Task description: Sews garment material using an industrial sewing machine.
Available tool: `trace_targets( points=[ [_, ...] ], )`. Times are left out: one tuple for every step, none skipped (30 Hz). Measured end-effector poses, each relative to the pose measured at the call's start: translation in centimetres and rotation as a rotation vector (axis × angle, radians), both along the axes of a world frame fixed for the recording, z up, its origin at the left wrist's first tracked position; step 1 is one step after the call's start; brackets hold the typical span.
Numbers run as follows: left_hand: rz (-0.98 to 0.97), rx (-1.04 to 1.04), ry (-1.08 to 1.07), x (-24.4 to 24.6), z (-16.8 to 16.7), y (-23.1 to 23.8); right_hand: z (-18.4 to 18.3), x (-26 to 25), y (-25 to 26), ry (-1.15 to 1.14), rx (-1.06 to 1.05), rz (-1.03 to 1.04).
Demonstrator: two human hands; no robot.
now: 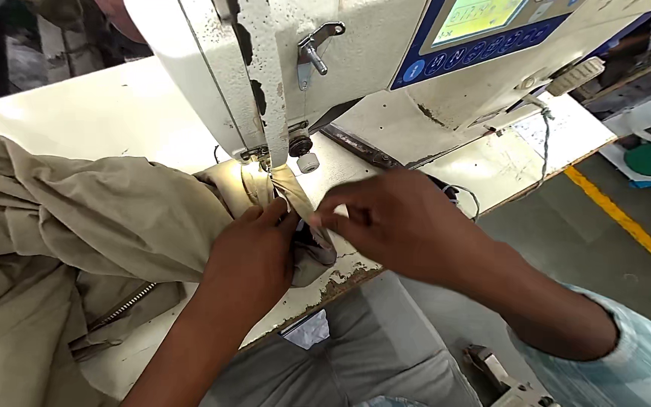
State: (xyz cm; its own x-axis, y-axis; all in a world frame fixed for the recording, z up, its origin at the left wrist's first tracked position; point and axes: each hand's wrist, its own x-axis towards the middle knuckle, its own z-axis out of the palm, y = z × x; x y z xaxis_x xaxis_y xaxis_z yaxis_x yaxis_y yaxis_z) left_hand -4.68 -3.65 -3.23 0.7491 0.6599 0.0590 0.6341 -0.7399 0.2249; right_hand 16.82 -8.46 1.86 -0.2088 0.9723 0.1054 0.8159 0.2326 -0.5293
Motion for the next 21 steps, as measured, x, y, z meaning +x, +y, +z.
trace_targets(
  points=[
    [0.008,-0.003,0.019,0.0,0.1,-0.1,-0.5,-0.1,1.0,-0.003,0.002,-0.035],
    [0.015,-0.006,0.036,0.1,0.2,-0.1,-1.2,-0.4,2.1,-0.012,-0.013,-0.045],
    [0.020,-0.014,0.045,0.2,0.3,-0.1,-1.6,-0.8,3.1,-0.040,-0.062,-0.040],
    [0.026,-0.016,0.051,0.3,0.3,-0.1,-1.8,-1.2,3.8,-0.088,-0.139,-0.030],
    [0.031,-0.022,0.051,0.3,0.2,-0.1,-1.8,-1.6,4.4,-0.137,-0.210,-0.011],
    [0.036,-0.027,0.047,0.2,0.2,-0.1,-1.6,-1.9,4.8,-0.171,-0.241,0.006],
    [0.040,-0.024,0.033,0.2,0.2,-0.1,-1.3,-2.1,4.9,-0.202,-0.250,0.011],
    [0.044,-0.022,0.017,0.1,0.1,-0.1,-1.1,-2.3,4.9,-0.224,-0.235,0.004],
    [0.048,-0.026,0.008,0.1,0.1,-0.1,-1.0,-2.6,4.8,-0.237,-0.201,-0.012],
    [0.049,-0.027,0.001,0.0,0.1,-0.1,-1.1,-3.0,4.7,-0.241,-0.177,-0.025],
    [0.048,-0.027,0.004,0.0,0.2,-0.1,-1.3,-3.3,4.6,-0.246,-0.162,-0.030],
    [0.047,-0.030,0.008,0.0,0.2,-0.1,-1.5,-3.4,4.6,-0.248,-0.163,-0.027],
    [0.044,-0.032,0.008,0.0,0.2,-0.1,-1.6,-3.4,4.7,-0.233,-0.183,-0.022],
    [0.039,-0.034,0.005,0.0,0.2,-0.1,-1.7,-3.3,4.9,-0.205,-0.198,-0.013],
    [0.032,-0.034,-0.003,0.0,0.2,0.0,-1.8,-2.9,5.1,-0.175,-0.201,-0.007],
    [0.030,-0.036,-0.005,-0.1,0.2,0.0,-1.8,-2.6,5.3,-0.153,-0.208,-0.001],
    [0.027,-0.031,-0.012,-0.1,0.1,0.0,-1.8,-2.2,5.5,-0.139,-0.218,0.003],
    [0.026,-0.024,-0.017,-0.1,0.1,0.0,-1.6,-1.9,5.6,-0.134,-0.239,0.008],
    [0.025,-0.023,-0.020,-0.1,0.1,0.0,-1.4,-1.7,5.6,-0.135,-0.259,0.012],
    [0.023,-0.025,-0.022,0.0,0.1,0.0,-1.3,-1.6,5.6,-0.135,-0.262,0.014],
    [0.023,-0.028,-0.022,0.0,0.1,0.0,-1.3,-1.6,5.5,-0.137,-0.255,0.013]
  ],
)
